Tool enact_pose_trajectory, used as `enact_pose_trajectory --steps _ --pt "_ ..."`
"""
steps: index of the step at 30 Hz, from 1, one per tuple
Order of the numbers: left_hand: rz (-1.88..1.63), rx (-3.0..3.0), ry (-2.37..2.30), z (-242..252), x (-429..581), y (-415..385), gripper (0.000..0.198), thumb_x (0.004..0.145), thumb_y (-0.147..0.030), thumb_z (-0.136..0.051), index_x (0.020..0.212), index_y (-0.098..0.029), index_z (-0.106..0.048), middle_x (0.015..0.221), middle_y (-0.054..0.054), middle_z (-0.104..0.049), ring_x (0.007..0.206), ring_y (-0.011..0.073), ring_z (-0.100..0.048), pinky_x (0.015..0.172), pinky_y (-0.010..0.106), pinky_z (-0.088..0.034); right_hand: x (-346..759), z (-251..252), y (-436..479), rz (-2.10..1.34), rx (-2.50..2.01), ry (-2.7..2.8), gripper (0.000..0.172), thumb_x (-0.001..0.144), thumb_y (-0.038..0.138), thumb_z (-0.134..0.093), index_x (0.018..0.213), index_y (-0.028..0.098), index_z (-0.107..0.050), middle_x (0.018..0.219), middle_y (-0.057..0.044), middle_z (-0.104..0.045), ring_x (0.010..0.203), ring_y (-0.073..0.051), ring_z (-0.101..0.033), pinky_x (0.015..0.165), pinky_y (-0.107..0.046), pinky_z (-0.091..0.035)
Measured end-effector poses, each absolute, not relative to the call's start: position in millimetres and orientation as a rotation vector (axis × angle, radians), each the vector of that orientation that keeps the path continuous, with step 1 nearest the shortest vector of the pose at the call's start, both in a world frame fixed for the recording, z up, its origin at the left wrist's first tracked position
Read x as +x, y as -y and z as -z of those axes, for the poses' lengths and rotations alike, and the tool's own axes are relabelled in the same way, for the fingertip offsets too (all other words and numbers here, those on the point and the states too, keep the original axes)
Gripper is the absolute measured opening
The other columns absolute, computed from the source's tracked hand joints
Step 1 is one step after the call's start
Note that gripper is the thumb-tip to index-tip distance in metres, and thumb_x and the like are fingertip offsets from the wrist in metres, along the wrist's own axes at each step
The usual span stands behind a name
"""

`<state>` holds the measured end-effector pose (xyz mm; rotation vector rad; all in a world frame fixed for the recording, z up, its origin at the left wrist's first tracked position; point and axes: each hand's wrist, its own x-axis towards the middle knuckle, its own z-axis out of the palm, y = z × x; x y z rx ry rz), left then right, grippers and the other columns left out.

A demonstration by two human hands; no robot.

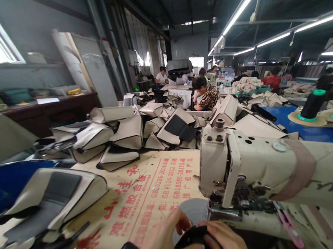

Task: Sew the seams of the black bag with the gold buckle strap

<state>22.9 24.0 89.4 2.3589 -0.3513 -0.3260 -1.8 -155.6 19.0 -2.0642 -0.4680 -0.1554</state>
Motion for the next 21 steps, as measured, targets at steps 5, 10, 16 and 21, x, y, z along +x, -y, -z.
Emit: enact_pose_trajectory --steps 5,10,16,21 --pt "0.218 2.387 0.365 -73.2 26.6 -15.0 0.015 0.068 -0.023 -0.063 0.074 -0.02 -0.05 0.078 -0.003 -0.059 0.077 0.0148 -0.051 0.071 0.028 -0.037 0.3 -23.4 165.1 0.057 -2.057 0.442 0.026 0.092 0.035 -0.042 0.109 0.021 -0.057 0.11 -0.004 -0.058 0.107 -0.015 -0.048 0.097 -0.029 -0.038" --pt "0.11 2.537 0.571 -75.7 23.7 -11.9 0.008 0.071 -0.012 -0.057 0.071 -0.018 -0.052 0.08 0.0 -0.06 0.08 0.0175 -0.052 0.069 0.029 -0.037 1.3 -34.8 166.4 0.095 -2.088 0.533 0.015 0.087 0.036 -0.054 0.092 0.023 -0.06 0.092 0.001 -0.059 0.092 -0.016 -0.049 0.081 -0.03 -0.041" --pt "0.318 2.244 0.758 -90.5 25.8 -18.7 0.018 0.074 -0.029 -0.066 0.089 -0.022 -0.058 0.092 -0.001 -0.062 0.085 0.0136 -0.057 0.076 0.025 -0.044 -2.5 -25.5 170.0 0.124 -2.163 0.651 0.024 0.09 0.035 -0.046 0.083 0.017 -0.06 0.09 -0.004 -0.062 0.09 -0.019 -0.051 0.083 -0.033 -0.04" --pt "-0.094 2.28 0.859 -67.1 27.8 -11.4 0.01 0.083 -0.021 -0.054 0.093 -0.02 -0.055 0.076 -0.002 -0.061 0.069 0.0105 -0.057 0.064 0.021 -0.045 -0.1 -26.1 172.4 0.071 -2.164 0.66 0.019 0.088 0.035 -0.051 0.093 0.02 -0.061 0.093 -0.002 -0.062 0.093 -0.018 -0.052 0.085 -0.03 -0.04"
